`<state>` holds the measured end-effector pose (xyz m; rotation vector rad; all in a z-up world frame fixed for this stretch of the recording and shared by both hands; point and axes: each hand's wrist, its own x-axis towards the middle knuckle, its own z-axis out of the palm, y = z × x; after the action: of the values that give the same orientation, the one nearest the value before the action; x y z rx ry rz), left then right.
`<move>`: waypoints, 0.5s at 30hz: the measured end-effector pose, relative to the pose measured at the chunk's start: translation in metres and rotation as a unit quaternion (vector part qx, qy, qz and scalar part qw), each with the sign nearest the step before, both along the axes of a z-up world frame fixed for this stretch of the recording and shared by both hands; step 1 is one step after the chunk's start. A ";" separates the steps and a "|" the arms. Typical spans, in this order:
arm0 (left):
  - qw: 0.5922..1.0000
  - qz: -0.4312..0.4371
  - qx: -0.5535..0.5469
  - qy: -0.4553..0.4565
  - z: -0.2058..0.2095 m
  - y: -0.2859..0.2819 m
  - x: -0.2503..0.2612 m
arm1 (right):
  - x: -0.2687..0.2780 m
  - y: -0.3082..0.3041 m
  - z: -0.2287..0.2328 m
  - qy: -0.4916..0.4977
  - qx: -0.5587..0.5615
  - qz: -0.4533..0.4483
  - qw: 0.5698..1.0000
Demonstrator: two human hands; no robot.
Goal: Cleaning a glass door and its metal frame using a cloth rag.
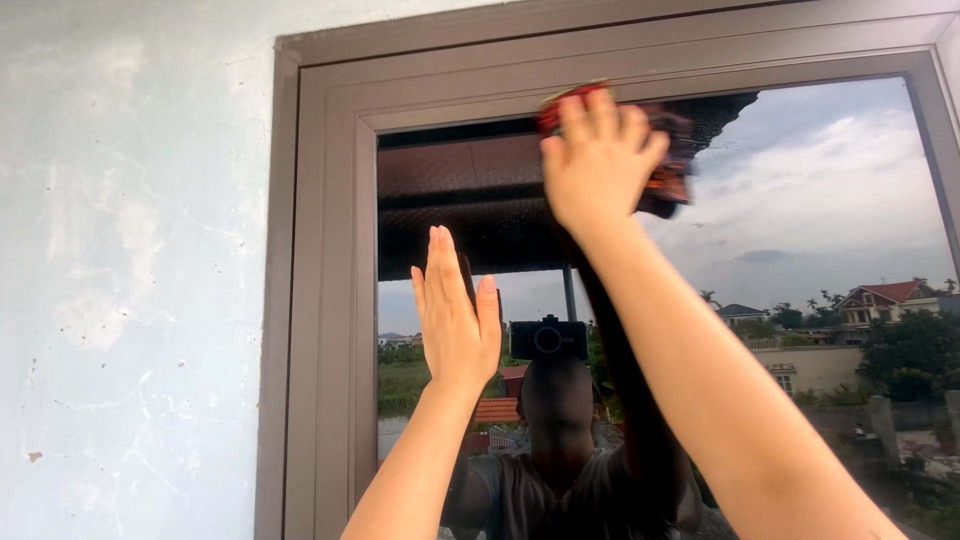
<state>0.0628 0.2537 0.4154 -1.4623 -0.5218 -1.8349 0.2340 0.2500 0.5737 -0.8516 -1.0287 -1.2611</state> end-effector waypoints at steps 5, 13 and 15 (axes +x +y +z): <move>1.000 -0.011 0.005 -0.009 -0.001 0.005 -0.005 | -0.076 -0.006 -0.047 -0.207 0.018 0.013 0.978; 1.000 0.024 0.011 0.001 0.008 -0.006 0.001 | 0.038 -0.017 -0.007 -0.236 0.090 0.125 0.959; 0.999 0.044 0.023 0.011 0.018 -0.011 0.010 | 0.081 -0.011 0.009 -0.054 0.156 0.151 0.975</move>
<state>0.0724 0.2431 0.4330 -1.4061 -0.5211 -1.7493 0.3151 0.2385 0.5825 -0.3716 -0.9707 -1.1761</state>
